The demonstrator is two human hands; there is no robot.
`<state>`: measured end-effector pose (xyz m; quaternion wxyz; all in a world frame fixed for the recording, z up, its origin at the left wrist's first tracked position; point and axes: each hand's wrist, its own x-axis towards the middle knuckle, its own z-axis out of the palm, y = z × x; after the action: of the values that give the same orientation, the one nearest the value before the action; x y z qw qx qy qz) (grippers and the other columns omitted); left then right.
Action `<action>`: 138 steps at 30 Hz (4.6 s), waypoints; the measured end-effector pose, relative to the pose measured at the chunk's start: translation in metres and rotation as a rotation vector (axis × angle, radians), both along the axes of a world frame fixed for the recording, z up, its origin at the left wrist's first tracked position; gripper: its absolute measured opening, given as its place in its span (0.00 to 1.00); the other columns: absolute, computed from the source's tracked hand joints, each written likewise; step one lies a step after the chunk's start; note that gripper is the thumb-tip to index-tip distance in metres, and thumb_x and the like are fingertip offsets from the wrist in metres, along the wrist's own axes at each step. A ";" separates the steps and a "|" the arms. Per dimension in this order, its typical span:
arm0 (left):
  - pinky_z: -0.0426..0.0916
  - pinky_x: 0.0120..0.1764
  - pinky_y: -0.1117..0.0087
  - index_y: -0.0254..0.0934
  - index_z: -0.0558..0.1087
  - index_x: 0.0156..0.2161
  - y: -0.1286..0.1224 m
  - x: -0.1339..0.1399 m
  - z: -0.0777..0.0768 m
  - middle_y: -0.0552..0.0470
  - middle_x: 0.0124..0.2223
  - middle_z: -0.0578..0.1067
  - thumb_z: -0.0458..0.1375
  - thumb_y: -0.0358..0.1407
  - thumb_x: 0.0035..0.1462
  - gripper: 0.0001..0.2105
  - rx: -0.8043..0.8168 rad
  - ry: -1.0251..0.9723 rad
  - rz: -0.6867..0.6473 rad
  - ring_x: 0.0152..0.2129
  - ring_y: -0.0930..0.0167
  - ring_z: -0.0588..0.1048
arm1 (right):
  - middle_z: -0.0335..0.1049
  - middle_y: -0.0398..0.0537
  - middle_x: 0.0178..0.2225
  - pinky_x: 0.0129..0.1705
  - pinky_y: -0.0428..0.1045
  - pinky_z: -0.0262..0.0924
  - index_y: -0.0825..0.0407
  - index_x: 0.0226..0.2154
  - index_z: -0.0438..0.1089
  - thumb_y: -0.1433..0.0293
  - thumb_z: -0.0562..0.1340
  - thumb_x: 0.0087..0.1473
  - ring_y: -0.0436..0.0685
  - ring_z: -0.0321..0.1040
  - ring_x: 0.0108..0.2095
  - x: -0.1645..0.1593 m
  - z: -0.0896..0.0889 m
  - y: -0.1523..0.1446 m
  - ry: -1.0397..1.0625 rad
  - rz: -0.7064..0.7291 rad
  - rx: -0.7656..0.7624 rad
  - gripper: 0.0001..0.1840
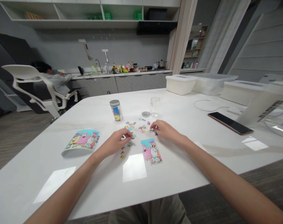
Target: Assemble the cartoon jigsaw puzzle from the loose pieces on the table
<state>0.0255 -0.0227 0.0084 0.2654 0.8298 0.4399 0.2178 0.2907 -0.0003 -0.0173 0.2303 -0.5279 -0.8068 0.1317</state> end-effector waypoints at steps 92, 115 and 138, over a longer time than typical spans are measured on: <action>0.62 0.45 0.68 0.39 0.73 0.38 -0.032 0.018 0.010 0.51 0.40 0.71 0.55 0.31 0.61 0.04 -0.019 0.192 -0.617 0.40 0.69 0.68 | 0.70 0.50 0.38 0.43 0.54 0.62 0.50 0.39 0.69 0.74 0.55 0.58 0.59 0.66 0.41 -0.008 0.010 -0.016 -0.050 0.187 0.018 0.09; 0.64 0.44 0.67 0.39 0.70 0.38 -0.034 0.016 0.014 0.50 0.40 0.72 0.52 0.29 0.57 0.06 0.008 0.207 -0.602 0.39 0.68 0.69 | 0.70 0.50 0.38 0.44 0.54 0.62 0.49 0.38 0.69 0.73 0.55 0.59 0.59 0.65 0.42 -0.007 0.010 -0.017 -0.060 0.181 0.006 0.08; 0.62 0.39 0.70 0.37 0.68 0.36 -0.042 0.024 0.006 0.53 0.37 0.70 0.63 0.40 0.54 0.10 0.004 0.197 -0.532 0.35 0.70 0.69 | 0.70 0.51 0.38 0.45 0.54 0.62 0.50 0.38 0.70 0.74 0.55 0.58 0.59 0.66 0.43 -0.008 0.013 -0.019 -0.091 0.160 -0.008 0.09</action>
<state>0.0498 -0.0652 0.0143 0.2676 0.9338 0.2299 0.0598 0.2827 -0.0190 -0.0040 0.1801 -0.4683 -0.8554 0.1290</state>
